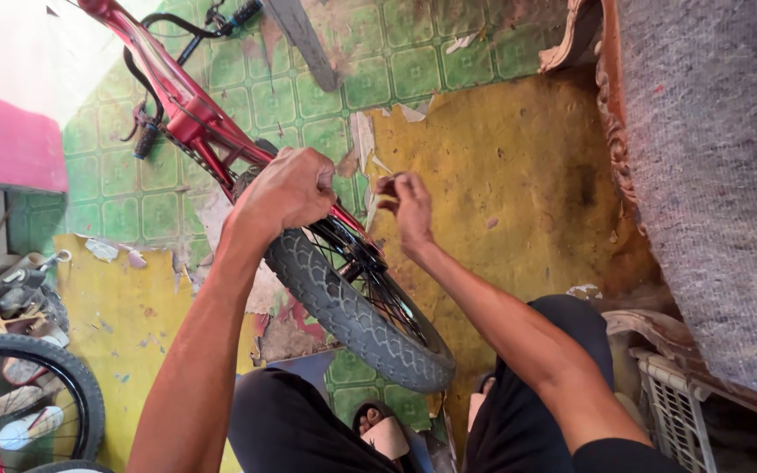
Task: The person sits on the floor beside a small red bicycle and works on its rear wheel, threading the chain over the rear sprocket and aligning the wheel in the frame. They tighten the rear axle fasteners by hand and reposition the wheel while checking the chain fit.
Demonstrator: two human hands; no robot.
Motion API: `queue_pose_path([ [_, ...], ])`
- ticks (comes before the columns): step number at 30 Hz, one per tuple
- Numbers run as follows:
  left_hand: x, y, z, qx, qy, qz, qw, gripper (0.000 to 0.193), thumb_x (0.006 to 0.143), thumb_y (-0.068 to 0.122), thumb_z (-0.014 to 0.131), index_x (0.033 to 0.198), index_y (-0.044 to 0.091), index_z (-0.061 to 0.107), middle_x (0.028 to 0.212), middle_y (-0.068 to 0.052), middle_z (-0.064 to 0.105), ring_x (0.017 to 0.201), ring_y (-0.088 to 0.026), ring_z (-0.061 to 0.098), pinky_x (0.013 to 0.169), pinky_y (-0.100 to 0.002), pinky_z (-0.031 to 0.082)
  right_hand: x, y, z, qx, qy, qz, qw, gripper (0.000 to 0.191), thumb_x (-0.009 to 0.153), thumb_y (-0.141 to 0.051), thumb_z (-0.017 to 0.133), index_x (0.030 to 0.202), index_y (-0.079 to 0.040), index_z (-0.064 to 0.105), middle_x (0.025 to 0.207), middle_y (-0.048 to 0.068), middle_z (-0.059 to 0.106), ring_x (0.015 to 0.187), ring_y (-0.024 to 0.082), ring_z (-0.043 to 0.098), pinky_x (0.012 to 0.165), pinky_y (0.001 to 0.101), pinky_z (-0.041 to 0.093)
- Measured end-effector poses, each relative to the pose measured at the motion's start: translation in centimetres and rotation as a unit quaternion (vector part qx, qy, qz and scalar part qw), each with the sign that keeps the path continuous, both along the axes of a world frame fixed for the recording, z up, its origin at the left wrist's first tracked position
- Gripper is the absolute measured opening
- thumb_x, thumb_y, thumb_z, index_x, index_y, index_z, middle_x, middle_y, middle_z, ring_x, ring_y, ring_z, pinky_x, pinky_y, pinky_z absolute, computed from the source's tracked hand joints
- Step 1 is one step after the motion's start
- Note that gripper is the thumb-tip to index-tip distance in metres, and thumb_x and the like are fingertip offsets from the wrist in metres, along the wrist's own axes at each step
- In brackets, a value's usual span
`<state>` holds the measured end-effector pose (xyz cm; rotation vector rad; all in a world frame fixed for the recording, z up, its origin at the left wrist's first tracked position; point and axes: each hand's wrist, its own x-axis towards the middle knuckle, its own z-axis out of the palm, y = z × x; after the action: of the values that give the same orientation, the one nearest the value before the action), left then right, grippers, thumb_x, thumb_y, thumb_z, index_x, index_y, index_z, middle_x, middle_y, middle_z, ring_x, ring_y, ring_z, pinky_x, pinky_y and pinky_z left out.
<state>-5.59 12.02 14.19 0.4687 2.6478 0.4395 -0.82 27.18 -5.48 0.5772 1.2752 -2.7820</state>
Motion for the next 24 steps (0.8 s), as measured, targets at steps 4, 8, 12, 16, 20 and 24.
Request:
queue_pose_path([
  [4,0.2,0.2,0.5,-0.001,0.011,0.012,1.0,0.013,0.073,0.007,0.066,0.081,-0.002,0.071,0.079,-0.029,0.066,0.081,-0.046,0.067,0.074,-0.048,0.054,-0.3,-1.5,0.9,0.011,0.066,0.104,0.992,0.021,0.11,-0.023,0.041,0.106,-0.006,0.052,0.092,0.012,0.069,0.08,0.02,0.069,0.07,0.0358,0.058],
  [8,0.2,0.3,0.9,0.005,0.006,0.028,1.0,0.013,0.072,0.007,0.066,0.081,-0.002,0.07,0.077,-0.028,0.066,0.08,-0.045,0.067,0.073,-0.048,0.054,-0.2,-1.8,0.4,0.057,0.132,0.158,0.977,0.024,0.112,-0.026,0.042,0.106,-0.005,0.051,0.08,0.009,0.068,0.072,0.016,0.065,0.068,0.0319,0.052],
  [12,0.2,0.3,1.0,-0.005,-0.009,0.045,0.999,0.013,0.073,0.007,0.066,0.081,-0.003,0.069,0.077,-0.028,0.065,0.077,-0.045,0.067,0.071,-0.047,0.053,0.0,-1.8,-0.3,0.117,0.176,0.143,0.967,0.025,0.112,-0.029,0.044,0.106,-0.006,0.052,0.079,0.007,0.067,0.073,0.014,0.065,0.07,0.031,0.052],
  [16,0.1,0.2,0.7,0.0,-0.01,0.043,0.999,0.012,0.073,0.006,0.066,0.08,-0.004,0.067,0.076,-0.028,0.064,0.075,-0.044,0.067,0.07,-0.047,0.053,0.2,-1.5,-0.5,0.152,0.18,0.141,0.962,0.026,0.112,-0.029,0.044,0.104,-0.006,0.053,0.079,0.006,0.066,0.075,0.013,0.067,0.07,0.0304,0.051],
  [20,0.0,0.0,0.1,-0.012,-0.007,0.019,1.0,0.012,0.072,0.006,0.066,0.081,-0.002,0.07,0.078,-0.027,0.066,0.082,-0.045,0.067,0.073,-0.048,0.054,0.3,-1.4,-0.5,0.133,0.162,0.159,0.965,0.026,0.112,-0.029,0.044,0.104,-0.006,0.052,0.081,0.007,0.067,0.075,0.013,0.067,0.07,0.0302,0.051],
  [24,-0.4,-0.1,-0.5,-0.04,-0.03,-0.004,0.999,0.017,0.068,0.006,0.068,0.083,-0.001,0.071,0.083,-0.027,0.069,0.088,-0.043,0.069,0.078,-0.047,0.055,0.5,-1.7,-0.5,0.142,0.165,0.162,0.963,0.026,0.111,-0.029,0.044,0.104,-0.006,0.053,0.087,0.009,0.073,0.077,0.013,0.067,0.073,0.03,0.054],
])
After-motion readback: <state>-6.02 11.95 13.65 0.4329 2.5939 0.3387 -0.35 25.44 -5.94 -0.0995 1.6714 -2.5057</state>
